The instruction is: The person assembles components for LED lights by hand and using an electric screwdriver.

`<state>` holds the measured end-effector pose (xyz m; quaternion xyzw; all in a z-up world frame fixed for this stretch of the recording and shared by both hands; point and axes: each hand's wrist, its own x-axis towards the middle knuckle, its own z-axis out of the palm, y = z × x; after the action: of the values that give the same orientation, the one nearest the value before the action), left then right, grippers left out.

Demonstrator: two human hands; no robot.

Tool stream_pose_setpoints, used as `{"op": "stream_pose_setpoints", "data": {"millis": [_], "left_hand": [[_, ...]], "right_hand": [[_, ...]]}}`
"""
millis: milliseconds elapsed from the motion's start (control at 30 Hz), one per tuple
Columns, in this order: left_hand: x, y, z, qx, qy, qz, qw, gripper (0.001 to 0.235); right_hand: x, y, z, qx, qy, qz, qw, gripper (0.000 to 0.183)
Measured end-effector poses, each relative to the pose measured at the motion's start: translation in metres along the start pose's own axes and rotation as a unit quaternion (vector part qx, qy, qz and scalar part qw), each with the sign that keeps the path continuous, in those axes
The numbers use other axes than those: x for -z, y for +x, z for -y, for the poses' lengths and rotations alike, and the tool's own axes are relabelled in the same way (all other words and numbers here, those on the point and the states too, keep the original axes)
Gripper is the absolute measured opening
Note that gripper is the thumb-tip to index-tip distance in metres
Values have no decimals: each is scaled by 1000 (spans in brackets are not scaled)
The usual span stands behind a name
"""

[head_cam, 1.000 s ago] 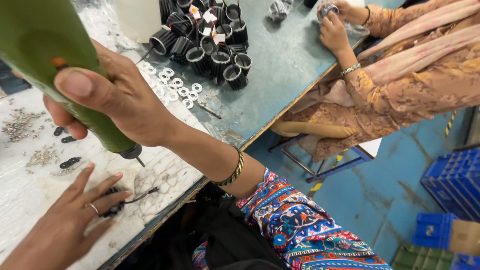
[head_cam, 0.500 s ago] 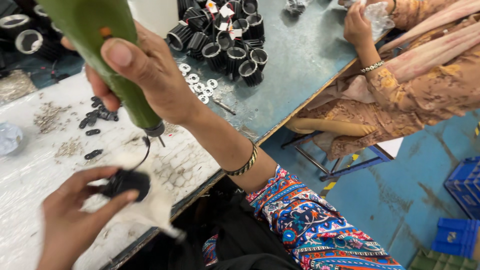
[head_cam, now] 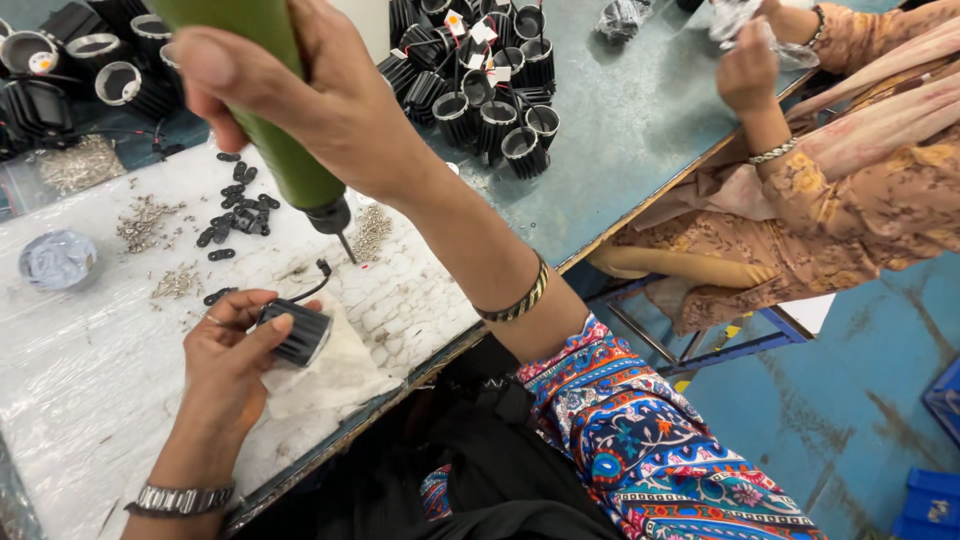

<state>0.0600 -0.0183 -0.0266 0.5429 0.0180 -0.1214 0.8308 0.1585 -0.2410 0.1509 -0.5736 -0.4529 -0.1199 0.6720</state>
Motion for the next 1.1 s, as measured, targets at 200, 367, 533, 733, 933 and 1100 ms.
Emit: {"op": "stream_pose_setpoints", "data": {"millis": [200,367,533,733,933,1100], "left_hand": [[7,-5,2,-11,-93,2,996,23],[7,-11,16,-62,-90,-28,994,25],[-8,-25,37,-113,15,-70,991,40],[-29,-38,30,-76,119,-115,983,36],[-31,-54,3,-270,200,-84,938,35],[-24,-58,-16,-298,299,-110,900,36]], "right_hand": [[12,22,-11,84,-75,40,993,38],[1,-18,-22,-23,-199,-57,978,67],[-63,-141,-11,-150,-108,-66,981,115],[-103,-223,-32,-210,-258,-3,943,130],[-114,-228,-39,-201,-481,114,846,91],[-117,-219,-28,-207,-538,174,798,74]]}}
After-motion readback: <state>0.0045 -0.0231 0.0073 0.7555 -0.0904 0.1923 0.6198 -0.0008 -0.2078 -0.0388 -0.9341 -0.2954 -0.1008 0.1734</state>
